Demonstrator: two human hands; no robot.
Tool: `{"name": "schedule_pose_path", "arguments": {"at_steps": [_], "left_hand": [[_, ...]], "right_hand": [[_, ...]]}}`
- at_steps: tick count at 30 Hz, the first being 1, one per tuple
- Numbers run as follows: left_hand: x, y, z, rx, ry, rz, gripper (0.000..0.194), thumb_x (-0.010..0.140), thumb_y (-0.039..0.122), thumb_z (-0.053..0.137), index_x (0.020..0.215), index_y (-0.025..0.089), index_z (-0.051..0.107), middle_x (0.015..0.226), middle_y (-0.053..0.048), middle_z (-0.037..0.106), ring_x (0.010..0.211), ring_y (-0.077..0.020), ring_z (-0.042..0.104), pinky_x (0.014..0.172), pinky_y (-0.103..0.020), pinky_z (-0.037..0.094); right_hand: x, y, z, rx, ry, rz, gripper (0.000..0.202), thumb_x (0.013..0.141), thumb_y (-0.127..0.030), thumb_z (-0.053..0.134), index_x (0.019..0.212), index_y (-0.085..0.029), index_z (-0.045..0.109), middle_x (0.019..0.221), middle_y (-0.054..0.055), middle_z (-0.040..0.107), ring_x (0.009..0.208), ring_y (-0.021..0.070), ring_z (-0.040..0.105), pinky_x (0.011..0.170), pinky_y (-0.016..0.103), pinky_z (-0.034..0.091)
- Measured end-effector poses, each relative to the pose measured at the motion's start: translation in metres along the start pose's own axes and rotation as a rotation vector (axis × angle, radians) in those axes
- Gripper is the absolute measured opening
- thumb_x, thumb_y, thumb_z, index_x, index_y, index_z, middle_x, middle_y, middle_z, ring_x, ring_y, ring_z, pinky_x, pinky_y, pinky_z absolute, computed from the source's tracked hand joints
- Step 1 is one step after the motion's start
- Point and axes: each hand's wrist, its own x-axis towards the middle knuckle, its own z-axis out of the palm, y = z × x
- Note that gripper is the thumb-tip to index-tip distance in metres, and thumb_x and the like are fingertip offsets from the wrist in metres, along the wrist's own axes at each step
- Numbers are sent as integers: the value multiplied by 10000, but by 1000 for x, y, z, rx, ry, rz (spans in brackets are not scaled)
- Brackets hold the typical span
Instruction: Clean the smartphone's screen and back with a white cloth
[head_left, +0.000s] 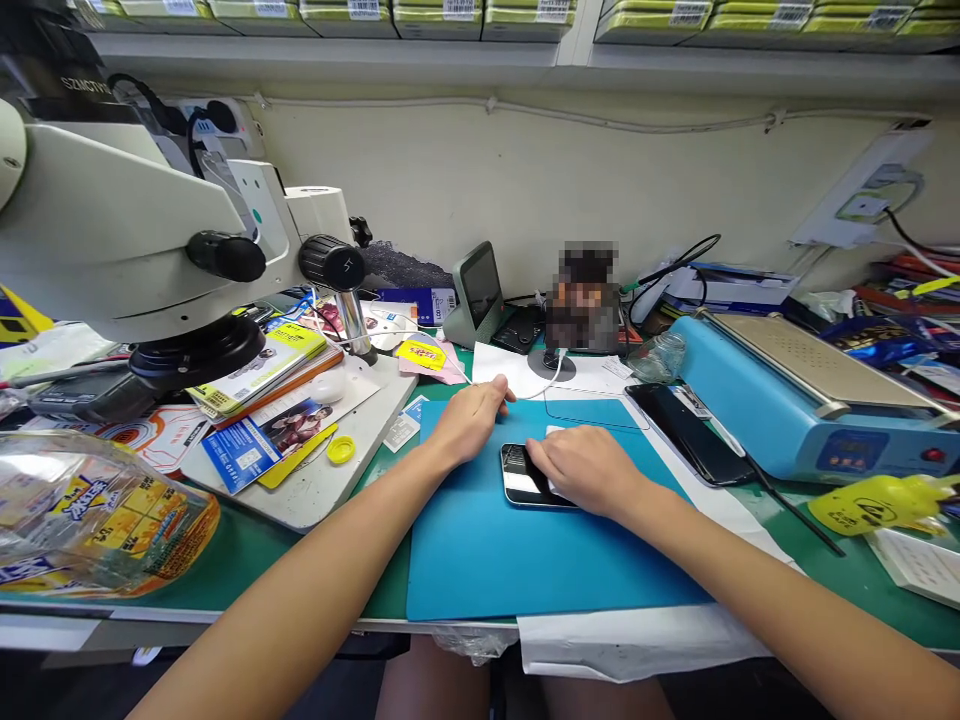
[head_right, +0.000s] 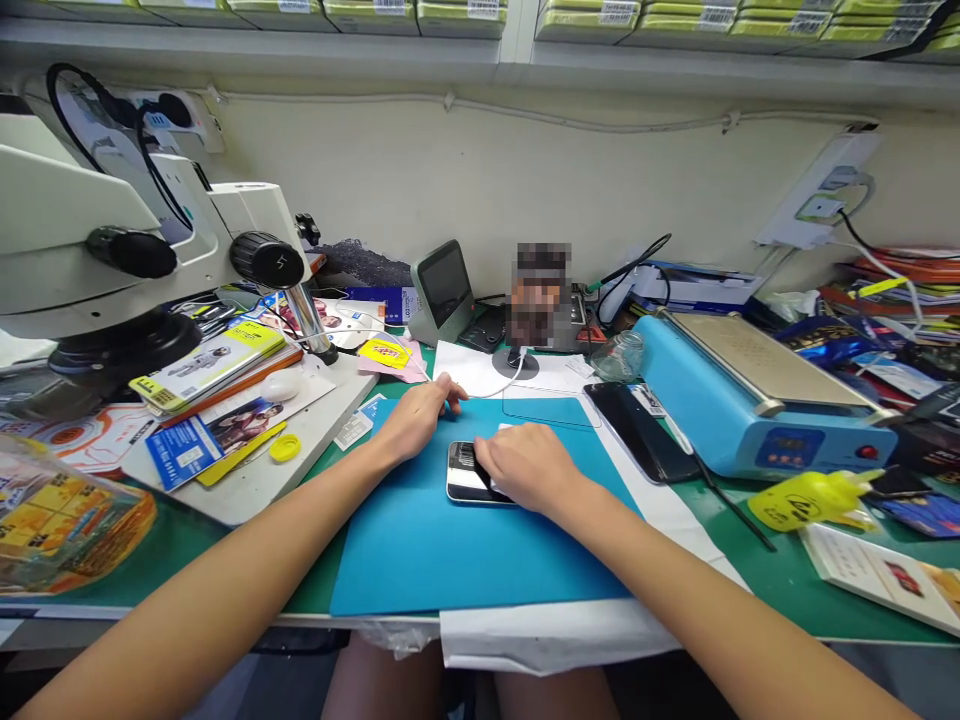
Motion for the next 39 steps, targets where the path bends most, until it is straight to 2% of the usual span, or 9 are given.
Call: {"name": "schedule_pose_path", "arguments": {"at_steps": [7, 10, 13, 16, 19, 23, 26, 34, 39], "left_hand": [[1, -3, 0, 11, 14, -7, 705, 1045, 580, 139, 952, 188, 717, 843, -49, 689, 837, -224, 617, 780, -333, 451], [0, -2, -1, 19, 16, -15, 719, 1043, 587, 128, 955, 186, 719, 849, -51, 692, 837, -222, 615, 787, -331, 454], [-1, -1, -1, 24, 8, -15, 731, 1038, 602, 122, 955, 186, 718, 849, -54, 692, 835, -223, 611, 798, -335, 457], [-2, -1, -2, 27, -1, -12, 733, 1034, 610, 123, 966, 186, 717, 851, -54, 690, 834, -225, 612, 807, -340, 459], [-2, -1, -2, 33, -10, -12, 725, 1033, 612, 128, 984, 189, 715, 868, -54, 692, 846, -228, 613, 813, -341, 458], [-3, -1, -2, 36, -32, -4, 691, 1040, 593, 150, 992, 193, 711, 872, -52, 694, 860, -231, 616, 797, -338, 452], [-3, 1, -1, 41, -49, 11, 675, 1043, 581, 160, 966, 193, 708, 870, -55, 695, 874, -236, 620, 810, -345, 442], [-5, 5, -1, 59, -118, 50, 661, 1039, 587, 178, 947, 184, 694, 884, -62, 713, 886, -243, 638, 829, -343, 446], [-5, 4, -2, 52, -118, 56, 663, 1039, 574, 158, 944, 187, 688, 883, -64, 714, 890, -242, 646, 831, -339, 447]], "right_hand": [[30, -43, -11, 83, 49, -76, 371, 970, -201, 413, 814, -180, 750, 808, 113, 775, 688, 228, 690, 518, 313, 238], [26, -50, -12, 111, 57, -103, 335, 956, -199, 441, 818, -183, 745, 799, 105, 774, 683, 217, 684, 513, 312, 231], [13, -52, -10, 114, 100, -101, 382, 988, -232, 411, 791, -167, 732, 767, 118, 766, 673, 219, 681, 513, 316, 221], [-2, -43, -4, 108, 128, -94, 430, 1016, -249, 382, 751, -166, 709, 757, 106, 767, 653, 214, 680, 522, 319, 223], [-19, -21, 6, 75, 96, -130, 344, 991, -205, 439, 755, -176, 688, 753, 76, 763, 640, 196, 673, 520, 315, 203], [-40, 14, 20, 58, 86, -45, 426, 1031, -226, 372, 737, -169, 674, 735, 75, 750, 638, 183, 661, 536, 308, 233], [-47, 28, 24, 76, 57, 18, 477, 1042, -253, 341, 702, -168, 665, 721, 77, 741, 638, 188, 658, 559, 311, 264], [-16, 32, 19, 21, 6, 116, 500, 1033, -270, 330, 684, -176, 675, 708, 92, 736, 649, 214, 662, 539, 323, 232], [-33, 26, 24, 46, 101, 143, 520, 1024, -254, 319, 629, -183, 648, 673, 92, 738, 610, 215, 671, 540, 337, 265]]}}
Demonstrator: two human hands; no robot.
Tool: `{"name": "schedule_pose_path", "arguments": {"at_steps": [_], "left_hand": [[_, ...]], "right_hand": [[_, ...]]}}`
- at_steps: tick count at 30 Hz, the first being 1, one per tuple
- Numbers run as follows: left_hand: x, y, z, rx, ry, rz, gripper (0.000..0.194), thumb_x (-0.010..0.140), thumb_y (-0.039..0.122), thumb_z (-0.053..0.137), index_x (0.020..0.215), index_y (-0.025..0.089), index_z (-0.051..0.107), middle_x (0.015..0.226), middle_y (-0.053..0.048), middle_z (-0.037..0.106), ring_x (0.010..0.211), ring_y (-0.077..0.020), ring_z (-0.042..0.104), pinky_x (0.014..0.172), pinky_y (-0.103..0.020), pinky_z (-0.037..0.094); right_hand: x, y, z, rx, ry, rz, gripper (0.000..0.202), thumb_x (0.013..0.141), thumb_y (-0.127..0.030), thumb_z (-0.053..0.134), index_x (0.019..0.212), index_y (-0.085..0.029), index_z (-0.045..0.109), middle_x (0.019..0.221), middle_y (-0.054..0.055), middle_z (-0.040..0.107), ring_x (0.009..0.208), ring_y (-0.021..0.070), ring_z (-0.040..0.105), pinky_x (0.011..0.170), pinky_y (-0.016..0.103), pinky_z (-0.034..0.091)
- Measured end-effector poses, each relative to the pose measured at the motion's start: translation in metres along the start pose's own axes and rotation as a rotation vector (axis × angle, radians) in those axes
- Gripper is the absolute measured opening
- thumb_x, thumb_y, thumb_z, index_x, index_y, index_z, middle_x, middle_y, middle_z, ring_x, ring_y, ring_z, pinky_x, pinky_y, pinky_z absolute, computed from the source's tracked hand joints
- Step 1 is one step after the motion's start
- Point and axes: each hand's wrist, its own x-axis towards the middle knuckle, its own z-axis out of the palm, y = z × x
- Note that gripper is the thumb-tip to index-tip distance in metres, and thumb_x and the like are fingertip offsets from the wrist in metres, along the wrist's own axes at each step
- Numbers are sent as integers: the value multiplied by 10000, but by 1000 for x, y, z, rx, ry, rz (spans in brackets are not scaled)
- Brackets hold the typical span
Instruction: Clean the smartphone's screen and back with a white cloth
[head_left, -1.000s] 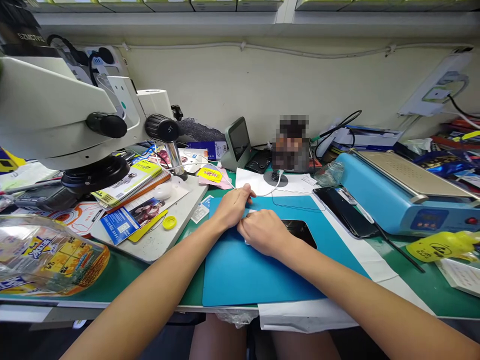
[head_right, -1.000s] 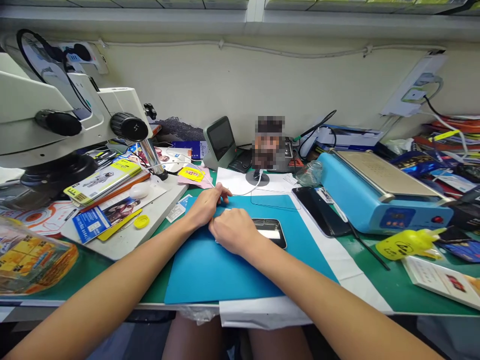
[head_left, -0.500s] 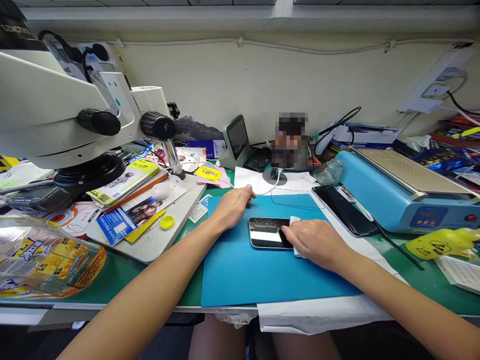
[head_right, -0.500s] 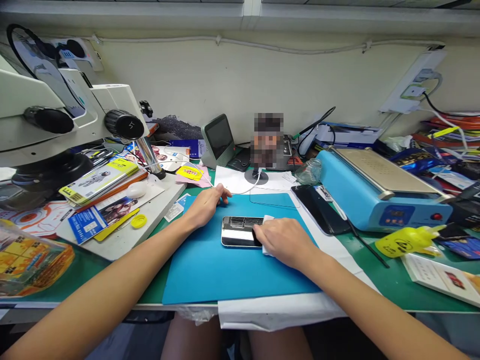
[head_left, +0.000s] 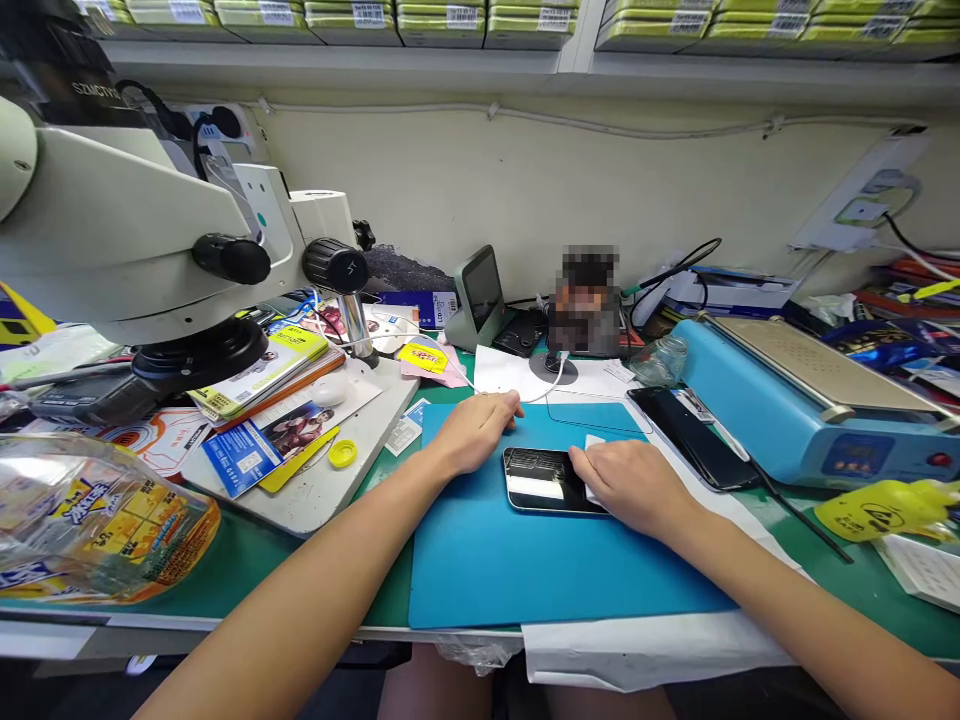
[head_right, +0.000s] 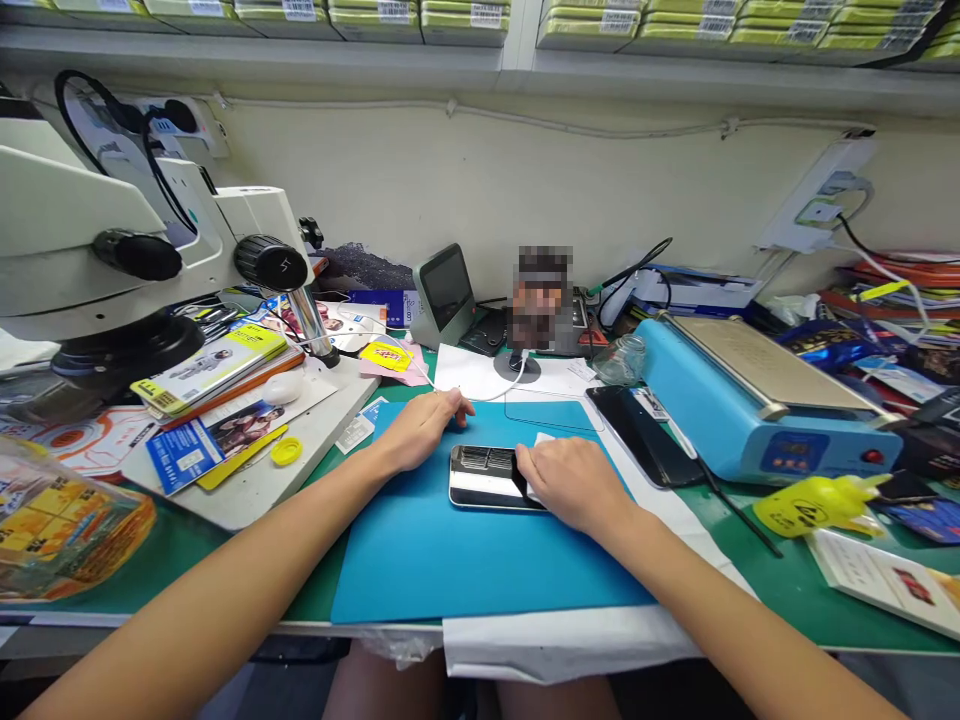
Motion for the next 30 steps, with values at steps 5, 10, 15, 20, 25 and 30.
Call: {"name": "schedule_pose_path", "arguments": {"at_steps": [5, 10, 15, 20, 25, 30], "left_hand": [[1, -2, 1, 0, -4, -4, 673, 1032, 591, 155, 939, 194, 690, 891, -66, 720, 891, -246, 648, 845, -342, 451], [0, -1, 0, -14, 0, -7, 675, 1033, 592, 152, 941, 188, 685, 885, -68, 715, 895, -248, 647, 848, -349, 452], [-1, 2, -1, -32, 0, -12, 655, 1042, 564, 160, 939, 184, 683, 871, -66, 709, 887, -245, 648, 839, -351, 454], [0, 2, 1, -11, -8, -11, 659, 1034, 590, 168, 939, 192, 685, 882, -71, 712, 902, -253, 643, 855, -363, 454], [-1, 0, 1, -6, 4, -10, 701, 1033, 600, 129, 961, 183, 688, 883, -77, 713, 884, -252, 646, 825, -362, 463], [0, -1, 2, -9, 3, 0, 678, 1038, 593, 156, 950, 190, 694, 880, -66, 715, 891, -247, 648, 830, -354, 457]], "right_hand": [[-8, 7, 1, 19, 16, -54, 500, 1008, -220, 335, 604, -191, 627, 630, 79, 721, 572, 196, 658, 549, 337, 273], [10, 11, -2, -56, -45, 16, 490, 1006, -230, 360, 587, -193, 613, 622, 69, 714, 588, 197, 656, 527, 330, 221], [-9, 5, 1, -13, -11, 20, 499, 1013, -232, 364, 615, -181, 660, 670, 81, 744, 603, 200, 671, 544, 319, 284], [-5, 4, -2, 8, -23, 19, 508, 1006, -218, 365, 585, -184, 646, 641, 78, 728, 593, 198, 665, 540, 324, 278], [4, 2, -4, -13, -45, 46, 518, 1017, -235, 354, 594, -184, 647, 669, 84, 743, 630, 206, 681, 537, 332, 252], [-12, -2, -1, -35, -50, 9, 474, 1012, -220, 368, 672, -171, 695, 686, 85, 749, 617, 197, 679, 533, 324, 254]]}}
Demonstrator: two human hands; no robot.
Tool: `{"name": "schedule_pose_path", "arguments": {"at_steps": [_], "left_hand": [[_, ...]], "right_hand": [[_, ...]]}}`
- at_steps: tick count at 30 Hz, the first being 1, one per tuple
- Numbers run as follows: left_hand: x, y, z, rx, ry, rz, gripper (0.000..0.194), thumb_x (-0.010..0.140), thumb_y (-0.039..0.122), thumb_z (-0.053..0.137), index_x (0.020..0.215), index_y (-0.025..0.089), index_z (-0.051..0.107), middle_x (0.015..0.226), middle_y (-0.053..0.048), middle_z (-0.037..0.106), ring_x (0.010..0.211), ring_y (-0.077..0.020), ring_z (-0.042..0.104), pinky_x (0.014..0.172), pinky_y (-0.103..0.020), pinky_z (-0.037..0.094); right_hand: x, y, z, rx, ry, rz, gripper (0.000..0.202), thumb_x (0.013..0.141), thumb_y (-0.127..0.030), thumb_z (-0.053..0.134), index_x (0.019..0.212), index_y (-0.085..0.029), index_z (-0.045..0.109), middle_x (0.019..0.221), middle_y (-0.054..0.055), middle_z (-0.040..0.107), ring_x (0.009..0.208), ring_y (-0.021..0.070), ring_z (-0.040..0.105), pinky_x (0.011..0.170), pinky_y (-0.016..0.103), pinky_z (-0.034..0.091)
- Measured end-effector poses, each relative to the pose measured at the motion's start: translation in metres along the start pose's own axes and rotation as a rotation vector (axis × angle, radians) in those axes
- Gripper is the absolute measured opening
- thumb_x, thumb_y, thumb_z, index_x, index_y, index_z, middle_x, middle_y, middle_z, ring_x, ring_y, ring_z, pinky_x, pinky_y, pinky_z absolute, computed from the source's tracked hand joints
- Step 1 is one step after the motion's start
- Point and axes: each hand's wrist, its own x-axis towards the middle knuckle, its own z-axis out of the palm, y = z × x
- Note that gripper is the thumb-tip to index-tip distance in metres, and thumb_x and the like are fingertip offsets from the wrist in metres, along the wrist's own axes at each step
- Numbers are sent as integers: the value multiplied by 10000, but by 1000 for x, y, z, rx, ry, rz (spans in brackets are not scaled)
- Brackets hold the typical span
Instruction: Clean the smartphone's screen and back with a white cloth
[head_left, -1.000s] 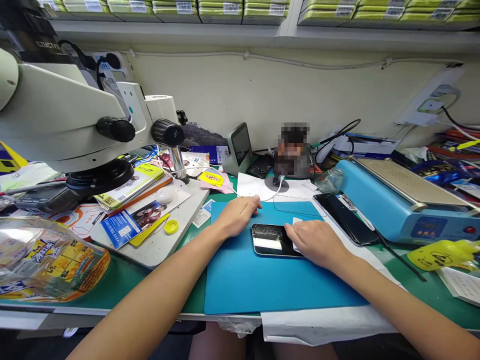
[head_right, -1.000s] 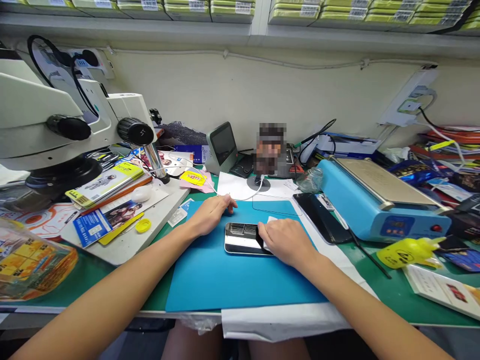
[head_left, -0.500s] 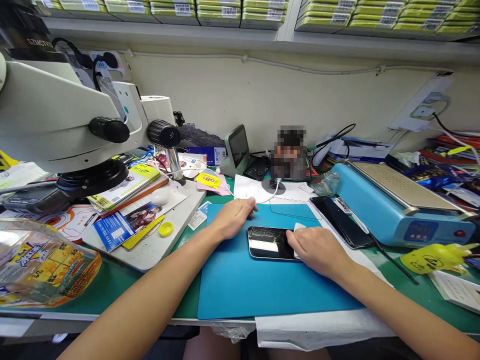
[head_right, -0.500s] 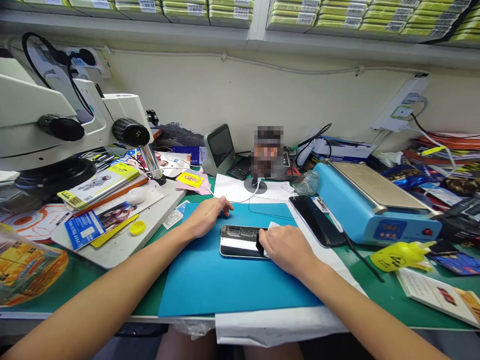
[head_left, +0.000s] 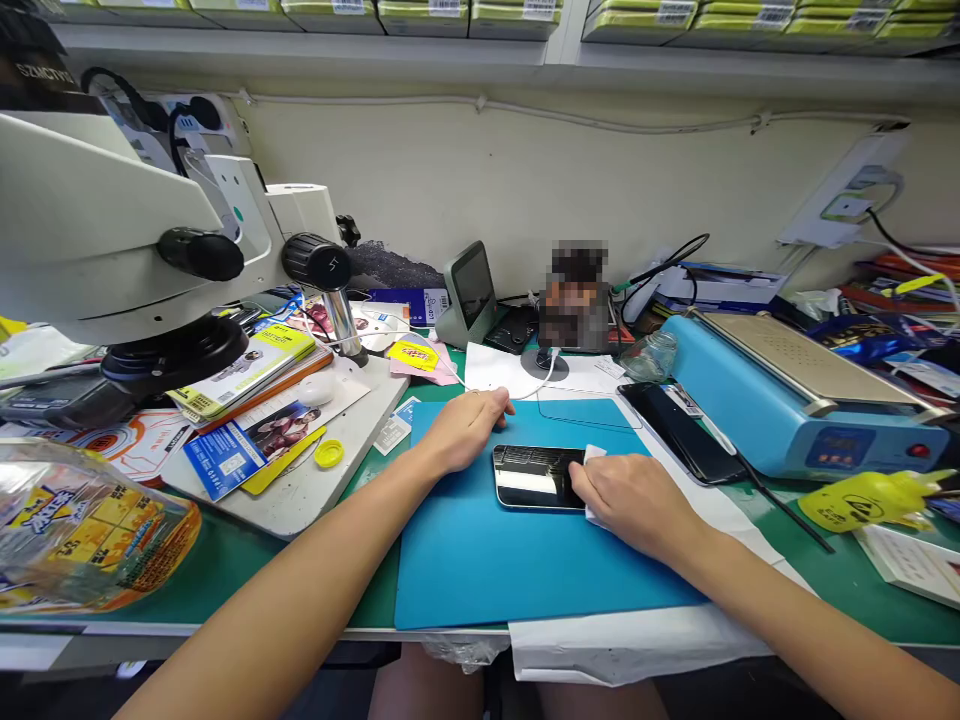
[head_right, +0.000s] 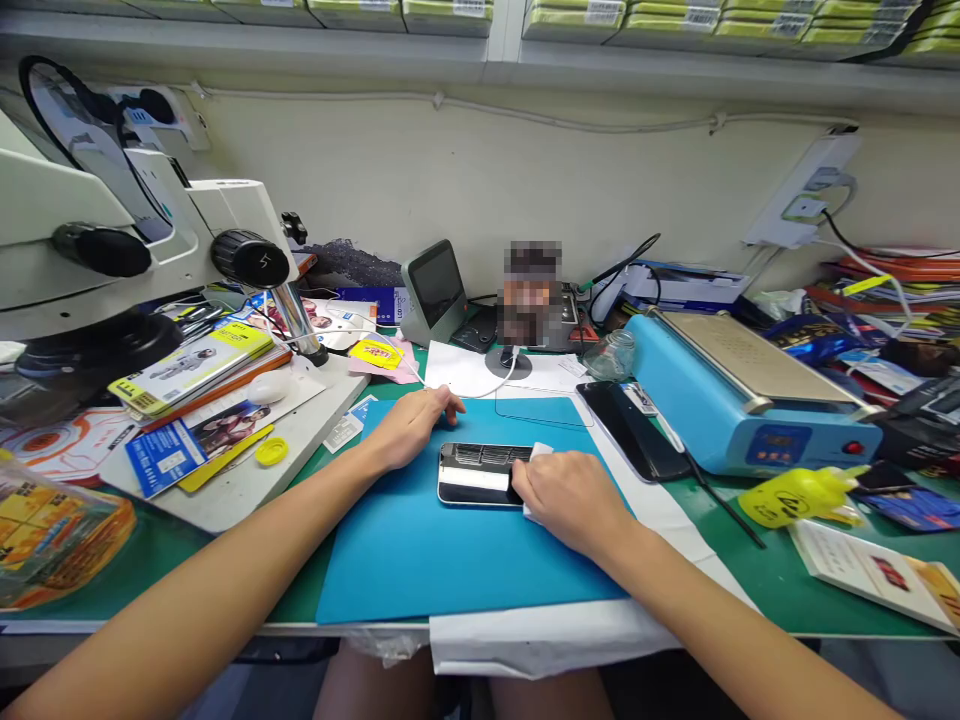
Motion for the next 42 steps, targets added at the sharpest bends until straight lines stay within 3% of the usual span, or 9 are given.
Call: {"name": "schedule_pose_path", "arguments": {"at_steps": [6, 12, 19, 26, 30, 33, 37, 42], "left_hand": [[-1, 0, -1, -3, 0, -5, 673, 1042, 580, 159, 952, 189, 700, 883, -66, 714, 884, -244, 643, 813, -346, 462], [0, -1, -1, -11, 8, 2, 657, 1045, 571, 172, 939, 186, 693, 865, -62, 705, 875, -241, 633, 808, -347, 445], [-2, 1, -2, -14, 7, 2, 635, 1052, 546, 175, 940, 184, 685, 868, -56, 703, 870, -233, 631, 795, -337, 445], [-1, 1, -1, -3, 3, 8, 645, 1048, 567, 184, 938, 188, 694, 862, -51, 707, 886, -236, 642, 826, -342, 442], [-1, 1, -2, 4, 2, 4, 637, 1051, 548, 183, 943, 186, 696, 871, -55, 710, 896, -239, 641, 837, -347, 444], [-1, 1, -3, 11, 5, 6, 629, 1054, 526, 176, 949, 182, 692, 872, -57, 710, 888, -237, 643, 827, -347, 447], [0, 1, -2, 19, -5, 6, 623, 1051, 536, 191, 939, 186, 694, 865, -55, 712, 887, -239, 644, 831, -347, 450], [-1, 2, -2, 16, -2, 2, 637, 1050, 542, 176, 943, 185, 693, 878, -59, 713, 902, -241, 644, 843, -350, 449]], "right_hand": [[18, -3, -9, -52, -82, 31, 474, 1021, -231, 356, 729, -169, 724, 736, 101, 762, 660, 212, 693, 517, 318, 231], [2, -15, -4, 9, -9, 47, 450, 1016, -220, 367, 727, -164, 707, 752, 109, 766, 656, 204, 698, 524, 320, 266], [14, -8, -2, -41, -25, 25, 430, 1004, -188, 367, 720, -169, 689, 683, 87, 735, 621, 215, 671, 502, 341, 169], [4, -6, -1, -30, -18, 2, 416, 1000, -182, 373, 711, -172, 672, 717, 93, 739, 642, 201, 670, 515, 333, 193], [17, -5, -7, -117, -98, 11, 352, 984, -168, 382, 825, -164, 696, 723, 105, 737, 672, 226, 679, 503, 344, 138], [10, -8, -7, -107, -108, 16, 316, 977, -160, 400, 890, -166, 704, 781, 109, 755, 690, 227, 689, 506, 339, 144], [-2, -10, -1, -13, -37, 66, 433, 1017, -210, 355, 724, -169, 672, 751, 105, 752, 680, 216, 687, 532, 326, 215], [16, -6, -6, -101, -113, 30, 315, 970, -167, 396, 868, -166, 694, 736, 105, 734, 658, 223, 663, 507, 329, 156]]}}
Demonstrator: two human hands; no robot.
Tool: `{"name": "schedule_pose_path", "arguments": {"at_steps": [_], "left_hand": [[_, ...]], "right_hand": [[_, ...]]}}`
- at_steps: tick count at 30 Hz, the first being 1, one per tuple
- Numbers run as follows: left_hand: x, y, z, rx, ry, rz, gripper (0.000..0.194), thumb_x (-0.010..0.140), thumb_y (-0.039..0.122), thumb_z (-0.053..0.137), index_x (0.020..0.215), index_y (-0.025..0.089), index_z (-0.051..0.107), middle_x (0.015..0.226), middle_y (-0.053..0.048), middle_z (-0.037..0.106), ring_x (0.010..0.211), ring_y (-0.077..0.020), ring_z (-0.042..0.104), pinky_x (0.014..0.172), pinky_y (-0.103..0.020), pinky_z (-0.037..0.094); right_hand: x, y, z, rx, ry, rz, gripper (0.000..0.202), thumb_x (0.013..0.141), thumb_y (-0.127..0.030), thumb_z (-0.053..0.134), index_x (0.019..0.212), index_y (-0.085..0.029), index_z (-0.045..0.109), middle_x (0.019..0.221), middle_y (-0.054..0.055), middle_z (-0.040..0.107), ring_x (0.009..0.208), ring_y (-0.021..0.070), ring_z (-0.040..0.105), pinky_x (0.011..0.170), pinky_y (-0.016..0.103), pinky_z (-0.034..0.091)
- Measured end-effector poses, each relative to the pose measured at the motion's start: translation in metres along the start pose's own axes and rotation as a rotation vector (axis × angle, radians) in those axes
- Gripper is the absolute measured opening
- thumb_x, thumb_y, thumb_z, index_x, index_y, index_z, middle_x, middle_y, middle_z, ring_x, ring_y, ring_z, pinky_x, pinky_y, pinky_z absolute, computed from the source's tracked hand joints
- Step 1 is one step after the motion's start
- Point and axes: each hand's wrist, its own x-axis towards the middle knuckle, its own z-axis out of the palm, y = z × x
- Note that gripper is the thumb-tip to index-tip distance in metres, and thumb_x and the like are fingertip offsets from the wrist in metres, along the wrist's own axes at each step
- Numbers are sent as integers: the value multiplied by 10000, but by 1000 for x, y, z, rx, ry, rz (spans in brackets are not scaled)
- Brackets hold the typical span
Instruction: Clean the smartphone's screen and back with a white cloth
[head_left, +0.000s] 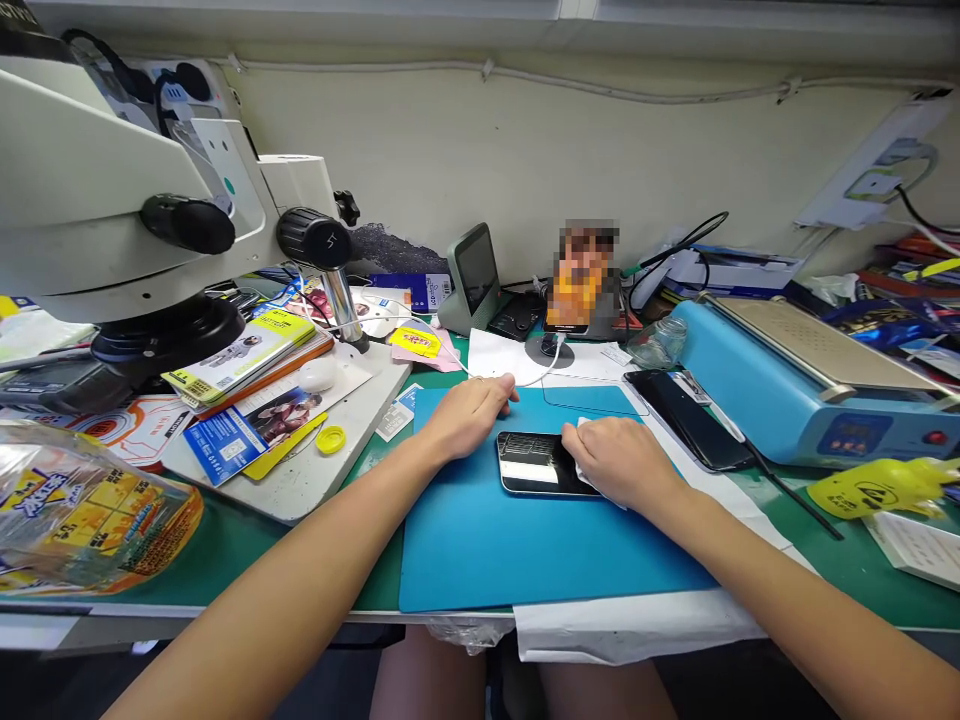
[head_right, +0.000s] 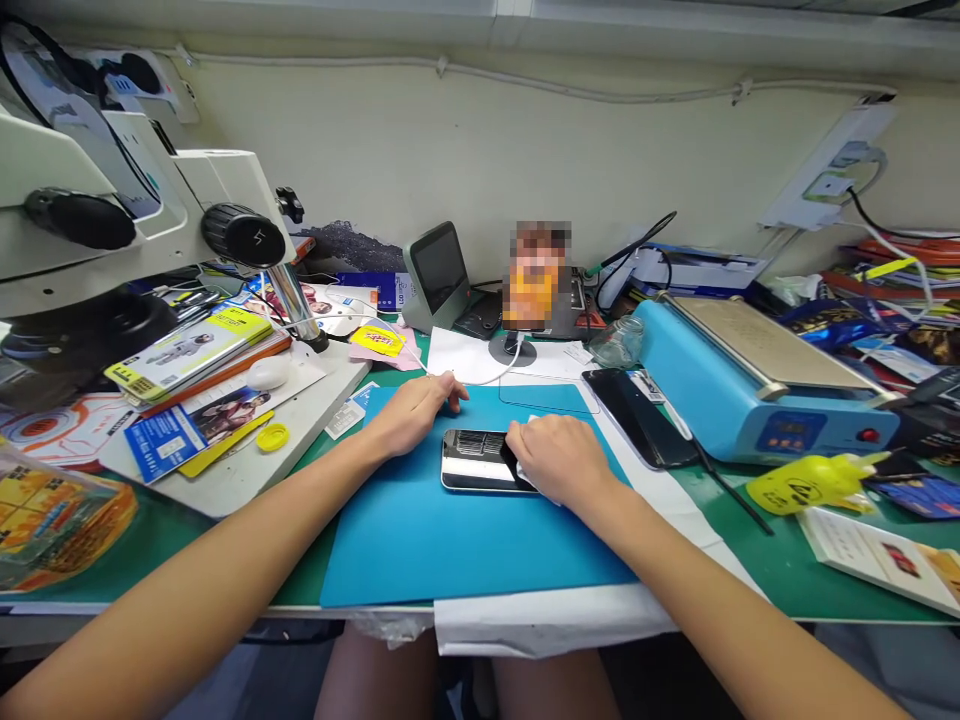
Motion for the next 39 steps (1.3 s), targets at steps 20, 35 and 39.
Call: {"name": "schedule_pose_path", "arguments": {"at_steps": [20, 35, 39], "left_hand": [[1, -3, 0, 34, -24, 21, 641, 1046, 566, 188, 932, 186, 692, 877, -56, 716, 887, -238, 652, 843, -339, 454], [3, 9, -1, 193, -4, 74, 469, 1066, 427, 258, 1063, 197, 668, 1039, -67, 677, 1017, -238, 616, 931, -349, 452], [23, 20, -1, 349, -43, 155, 396, 1034, 398, 405, 1334, 214, 587, 1300, -106, 544, 1224, -267, 511, 1077, -395, 380]], "right_hand": [[-11, -6, 2, 36, 36, -55, 384, 993, -172, 381, 776, -170, 699, 780, 95, 767, 650, 213, 672, 520, 336, 165], [3, 8, 3, 200, 138, -355, 482, 1014, -229, 355, 682, -160, 697, 713, 89, 741, 599, 177, 612, 545, 335, 202], [10, 12, 7, 297, 206, -409, 493, 1012, -213, 334, 660, -167, 676, 695, 69, 731, 608, 164, 604, 566, 332, 225]]}}
